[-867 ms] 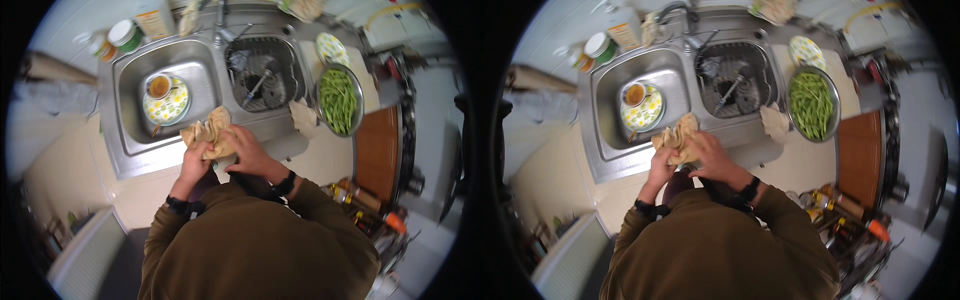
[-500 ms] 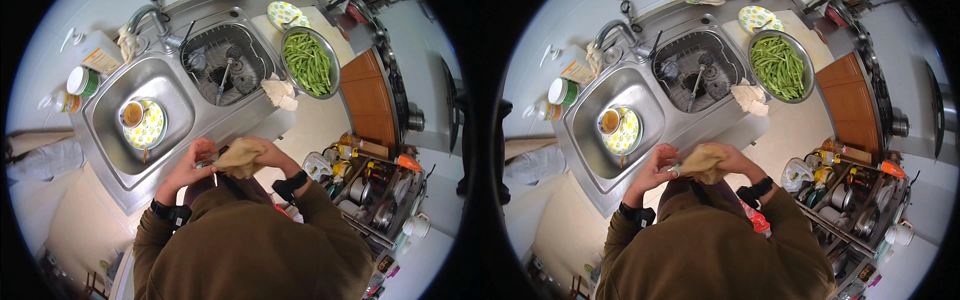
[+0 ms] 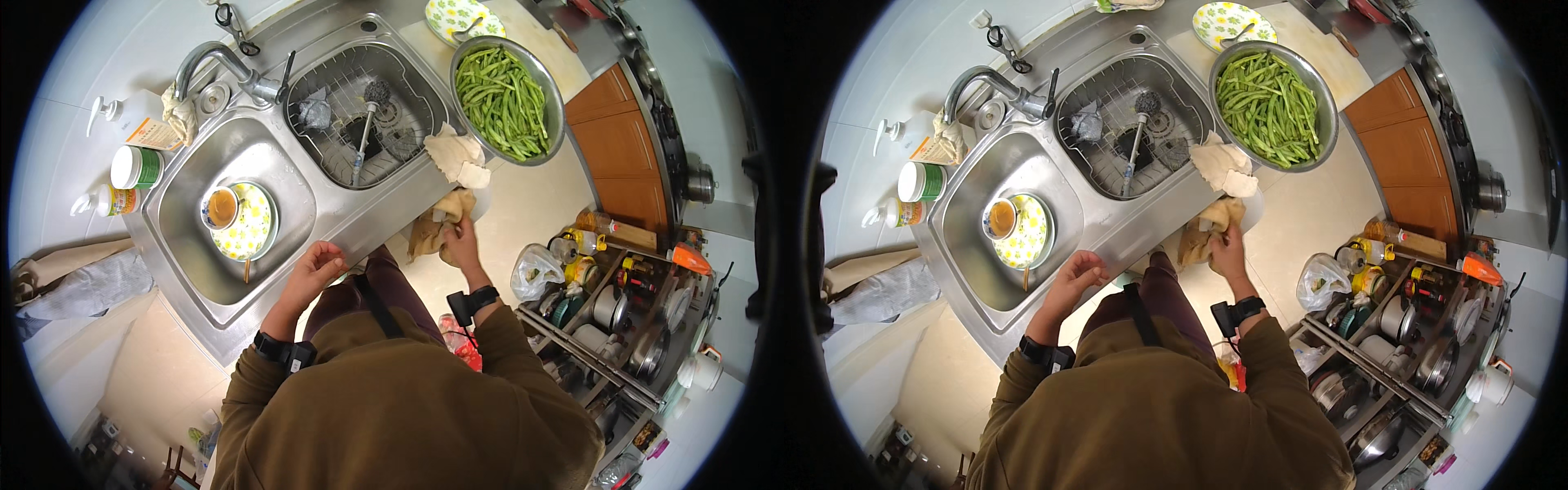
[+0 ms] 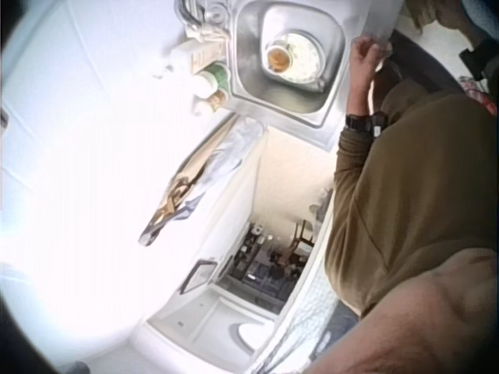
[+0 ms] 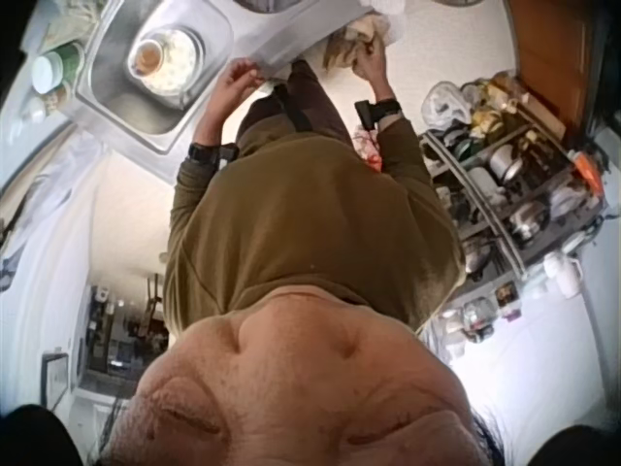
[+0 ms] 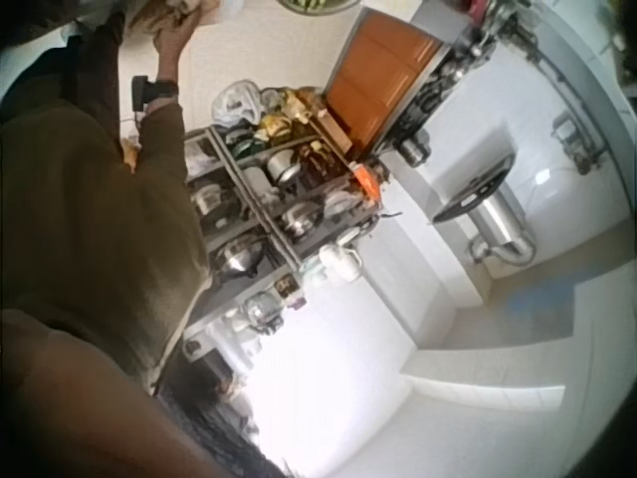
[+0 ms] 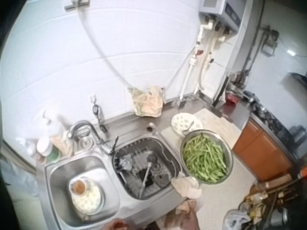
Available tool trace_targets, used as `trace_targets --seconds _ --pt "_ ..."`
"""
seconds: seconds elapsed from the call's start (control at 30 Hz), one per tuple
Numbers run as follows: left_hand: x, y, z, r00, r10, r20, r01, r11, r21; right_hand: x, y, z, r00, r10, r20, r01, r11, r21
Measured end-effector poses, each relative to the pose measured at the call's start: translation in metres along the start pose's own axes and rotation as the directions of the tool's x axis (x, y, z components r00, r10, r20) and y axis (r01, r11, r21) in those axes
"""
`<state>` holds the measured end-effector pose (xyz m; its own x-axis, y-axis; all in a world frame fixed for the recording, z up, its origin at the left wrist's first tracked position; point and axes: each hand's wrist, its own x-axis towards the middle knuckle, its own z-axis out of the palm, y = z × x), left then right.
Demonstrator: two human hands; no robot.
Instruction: The person washes a frying pan, a ladle, and a dish rack in a double-basin kitchen sink using a sponge and running water. They then wipe the sink surfaces, wash their hands, and retrieve a plastic bag of garlic from the refrigerator.
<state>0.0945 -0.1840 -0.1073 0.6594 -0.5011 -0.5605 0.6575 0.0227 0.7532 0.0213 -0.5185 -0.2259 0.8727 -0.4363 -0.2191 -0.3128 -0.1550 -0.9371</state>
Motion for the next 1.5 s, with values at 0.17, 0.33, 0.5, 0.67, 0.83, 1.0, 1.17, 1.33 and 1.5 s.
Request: trace_targets --seconds 0.17,0.33,0.5,0.67,0.83,1.0,1.17,1.33,1.5 --pt "0.013 -0.008 0.002 0.998 -0.043 -0.037 0.042 0.999 -0.024 0.018 0.01 0.014 0.93 -0.298 0.216 0.362 0.627 -0.69" --pt "0.014 -0.005 -0.007 0.997 -0.015 -0.081 0.014 1.0 -0.005 0.028 -0.063 -0.018 0.944 0.063 0.325 0.182 0.722 -0.668" --pt "0.009 0.002 -0.025 0.98 -0.008 -0.198 0.001 0.999 -0.033 0.04 -0.151 -0.008 0.924 0.1 0.369 0.201 0.694 -0.691" --pt "0.009 0.0 -0.035 0.962 0.025 -0.272 -0.055 0.993 -0.105 0.095 -0.167 0.1 0.809 -0.048 0.586 0.326 0.865 -0.38" --pt "0.005 -0.005 -0.038 0.94 0.011 -0.342 -0.059 0.99 -0.129 0.139 -0.129 0.213 0.585 0.194 0.787 0.337 0.825 -0.454" --pt "0.007 0.002 -0.039 0.911 -0.015 -0.411 -0.06 0.984 -0.169 0.146 -0.117 0.225 0.519 0.305 0.798 0.229 0.85 -0.474" --pt "0.026 0.022 -0.041 0.91 0.056 -0.411 -0.128 0.981 -0.148 0.125 -0.137 0.215 0.673 0.22 0.706 0.323 0.772 -0.548" --pt "0.044 0.033 -0.037 0.922 0.072 -0.381 -0.11 0.991 -0.079 0.11 -0.15 0.215 0.772 0.073 0.631 0.4 0.716 -0.572" --pt "0.082 0.03 -0.04 0.888 0.193 -0.417 -0.176 0.981 0.079 0.11 -0.144 0.219 0.815 0.045 0.577 0.396 0.684 -0.613"
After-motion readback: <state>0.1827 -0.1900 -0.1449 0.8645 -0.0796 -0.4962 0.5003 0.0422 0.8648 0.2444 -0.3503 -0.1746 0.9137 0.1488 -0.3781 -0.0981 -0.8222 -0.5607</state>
